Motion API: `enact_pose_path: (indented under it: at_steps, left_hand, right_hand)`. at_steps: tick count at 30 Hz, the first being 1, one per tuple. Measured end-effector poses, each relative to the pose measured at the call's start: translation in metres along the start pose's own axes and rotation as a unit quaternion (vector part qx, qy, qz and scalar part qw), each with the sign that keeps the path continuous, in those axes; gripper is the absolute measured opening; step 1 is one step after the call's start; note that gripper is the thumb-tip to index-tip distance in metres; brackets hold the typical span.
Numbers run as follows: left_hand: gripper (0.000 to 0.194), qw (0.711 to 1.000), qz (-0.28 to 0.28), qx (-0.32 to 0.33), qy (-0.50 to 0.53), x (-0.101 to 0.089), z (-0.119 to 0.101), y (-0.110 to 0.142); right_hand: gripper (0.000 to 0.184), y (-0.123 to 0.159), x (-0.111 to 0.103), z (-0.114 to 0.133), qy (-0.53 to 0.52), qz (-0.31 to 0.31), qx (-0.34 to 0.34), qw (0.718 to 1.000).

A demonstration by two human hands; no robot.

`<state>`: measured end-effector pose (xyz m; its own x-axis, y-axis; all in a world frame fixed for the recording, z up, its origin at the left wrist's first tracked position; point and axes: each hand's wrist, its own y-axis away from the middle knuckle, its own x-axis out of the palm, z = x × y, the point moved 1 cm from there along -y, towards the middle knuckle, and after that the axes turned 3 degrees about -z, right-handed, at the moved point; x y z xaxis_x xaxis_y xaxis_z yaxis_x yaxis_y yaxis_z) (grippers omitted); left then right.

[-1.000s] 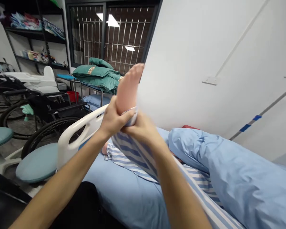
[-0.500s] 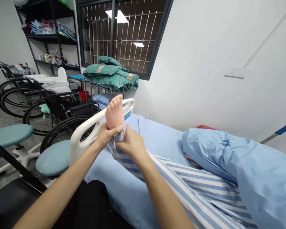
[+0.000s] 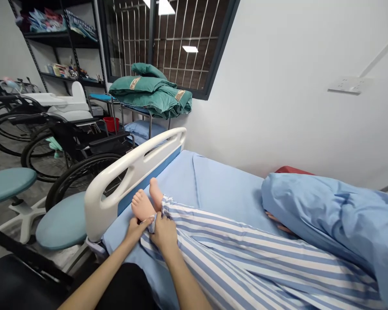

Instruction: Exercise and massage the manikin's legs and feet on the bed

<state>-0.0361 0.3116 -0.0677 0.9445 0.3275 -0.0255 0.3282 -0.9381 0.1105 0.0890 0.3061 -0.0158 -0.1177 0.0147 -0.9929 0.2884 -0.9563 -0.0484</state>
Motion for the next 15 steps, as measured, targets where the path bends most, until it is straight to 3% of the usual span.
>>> enact_pose_path:
  at_steps: [5,10,15]
  left_hand:
    - [0.047,0.999,0.028,-0.021,-0.021,-0.002,0.004,-0.002]
    - [0.042,0.998,0.047,-0.033,-0.023,-0.004,-0.006,0.003]
    - [0.052,0.998,0.021,-0.05,-0.023,-0.009,-0.011,0.009]
  right_hand:
    - [0.042,-0.002,0.0,0.0,0.003,0.003,0.005,1.0]
    - [0.04,0.0,-0.001,0.002,0.001,-0.003,0.011,1.0]
    - [0.041,0.008,-0.01,0.006,-0.007,-0.003,0.018,1.0]
